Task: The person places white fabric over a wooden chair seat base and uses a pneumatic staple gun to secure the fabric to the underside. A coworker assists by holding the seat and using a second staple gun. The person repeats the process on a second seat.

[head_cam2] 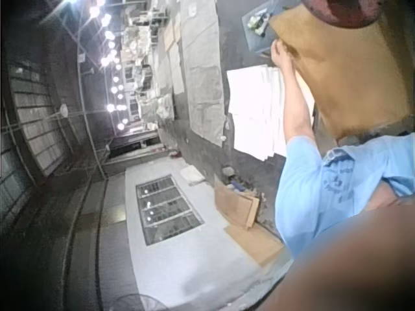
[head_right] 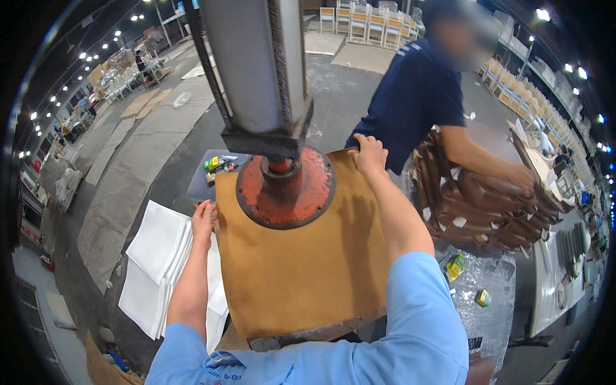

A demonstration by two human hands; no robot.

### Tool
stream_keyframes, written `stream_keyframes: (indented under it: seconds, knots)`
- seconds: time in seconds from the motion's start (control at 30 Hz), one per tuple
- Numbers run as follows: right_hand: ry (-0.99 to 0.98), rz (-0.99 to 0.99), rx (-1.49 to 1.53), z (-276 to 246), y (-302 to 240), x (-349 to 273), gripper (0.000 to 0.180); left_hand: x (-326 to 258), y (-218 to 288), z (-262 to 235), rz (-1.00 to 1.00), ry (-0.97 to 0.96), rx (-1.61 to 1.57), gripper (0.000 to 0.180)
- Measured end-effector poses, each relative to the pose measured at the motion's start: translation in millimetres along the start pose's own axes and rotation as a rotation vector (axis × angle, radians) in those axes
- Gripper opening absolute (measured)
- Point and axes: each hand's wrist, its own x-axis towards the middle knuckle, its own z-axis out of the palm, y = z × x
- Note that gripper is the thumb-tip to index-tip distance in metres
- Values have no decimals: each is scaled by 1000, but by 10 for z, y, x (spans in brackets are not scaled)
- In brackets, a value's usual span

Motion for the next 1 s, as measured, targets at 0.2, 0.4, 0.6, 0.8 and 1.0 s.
stream_keyframes:
  seconds: [0.2,0.4,0.6,0.8,1.0]
  knots:
    - [-292,257,293,-94,1047,-1498,56,-1485,-765,-620,-214,-16,384,77]
    - [-348,533,347,-305,1694,-3227,57,-2793,-1265,-850,-420,-47,122,46]
    - [-268,718,525,-191,1640,-3632,27,-2817,-1162,-1125,-532,-189,-113,23]
    - [-132,606,494,-180,1531,-3846,21,-2872,-1224,-1299,-538,-211,-214,24]
    - [-140,760,620,-164,1464,-3918,21,-2891,-1313,-1368,-416,-269,-305,27]
